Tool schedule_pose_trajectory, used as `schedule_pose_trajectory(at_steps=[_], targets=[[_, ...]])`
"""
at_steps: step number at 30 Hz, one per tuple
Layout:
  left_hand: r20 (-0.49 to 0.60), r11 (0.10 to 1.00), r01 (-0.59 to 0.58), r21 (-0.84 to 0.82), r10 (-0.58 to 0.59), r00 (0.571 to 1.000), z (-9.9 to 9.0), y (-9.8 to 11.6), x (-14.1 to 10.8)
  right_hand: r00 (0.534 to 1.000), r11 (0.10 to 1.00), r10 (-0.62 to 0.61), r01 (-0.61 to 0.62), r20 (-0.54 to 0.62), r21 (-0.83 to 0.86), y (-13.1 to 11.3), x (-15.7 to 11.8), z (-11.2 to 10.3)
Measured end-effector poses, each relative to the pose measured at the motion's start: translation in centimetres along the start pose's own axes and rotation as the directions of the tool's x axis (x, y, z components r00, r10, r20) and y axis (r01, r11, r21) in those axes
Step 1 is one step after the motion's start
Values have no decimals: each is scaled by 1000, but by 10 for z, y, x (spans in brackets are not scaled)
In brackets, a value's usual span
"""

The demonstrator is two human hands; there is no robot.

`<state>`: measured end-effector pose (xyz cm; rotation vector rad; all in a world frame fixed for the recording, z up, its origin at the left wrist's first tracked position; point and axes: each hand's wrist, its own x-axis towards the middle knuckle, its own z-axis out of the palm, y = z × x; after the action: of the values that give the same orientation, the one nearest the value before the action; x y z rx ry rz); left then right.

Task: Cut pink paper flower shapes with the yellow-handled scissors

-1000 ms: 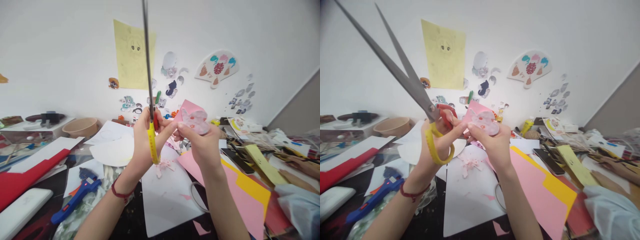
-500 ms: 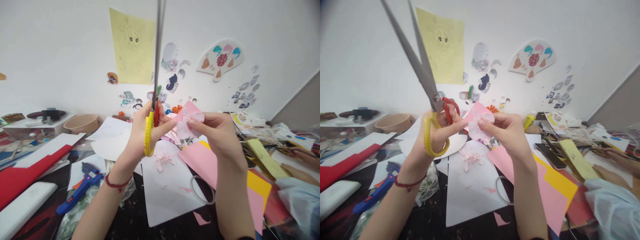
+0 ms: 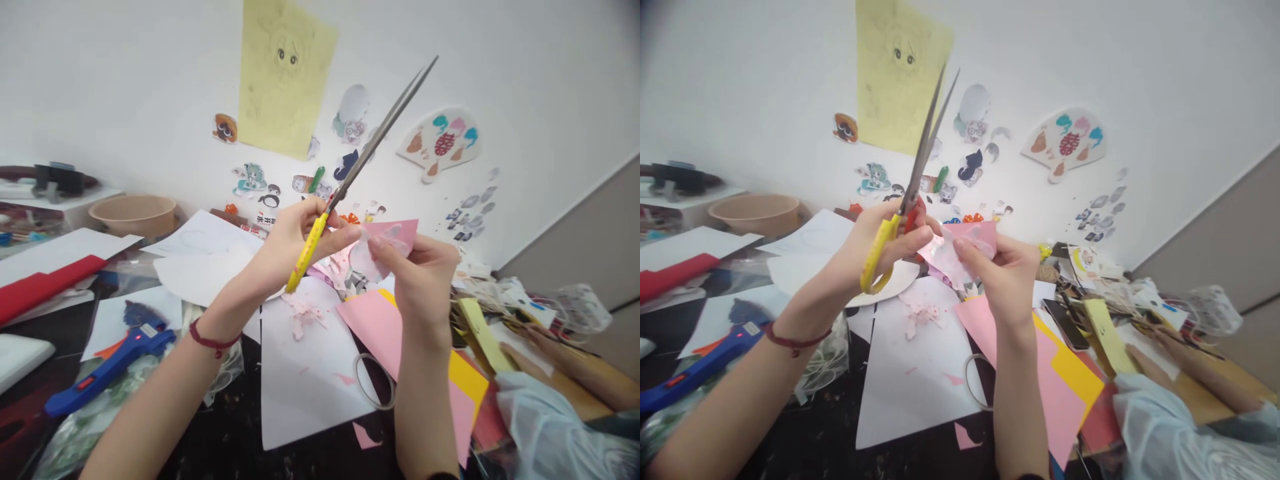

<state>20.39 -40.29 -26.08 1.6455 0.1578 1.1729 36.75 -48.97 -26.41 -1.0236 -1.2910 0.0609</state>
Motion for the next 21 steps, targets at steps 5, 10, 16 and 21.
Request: schedule_pose_trajectory(at_steps=[5, 10, 16, 21], targets=[[-23, 997, -13, -72, 11, 1000, 9, -1, -2, 987, 998, -46, 53, -154, 40, 6, -2, 14], [-90, 992, -55, -115, 44, 995, 14, -7, -2, 976, 992, -28, 53, -215, 112, 8, -6, 25], [-99, 991, -98, -89, 89, 991, 11, -9, -3, 990, 982, 25, 2, -141, 187, 9, -8, 28], [-80, 996, -87, -4, 87, 993, 4, -4, -3, 996, 976, 91, -86, -18, 199, 9, -4, 20]])
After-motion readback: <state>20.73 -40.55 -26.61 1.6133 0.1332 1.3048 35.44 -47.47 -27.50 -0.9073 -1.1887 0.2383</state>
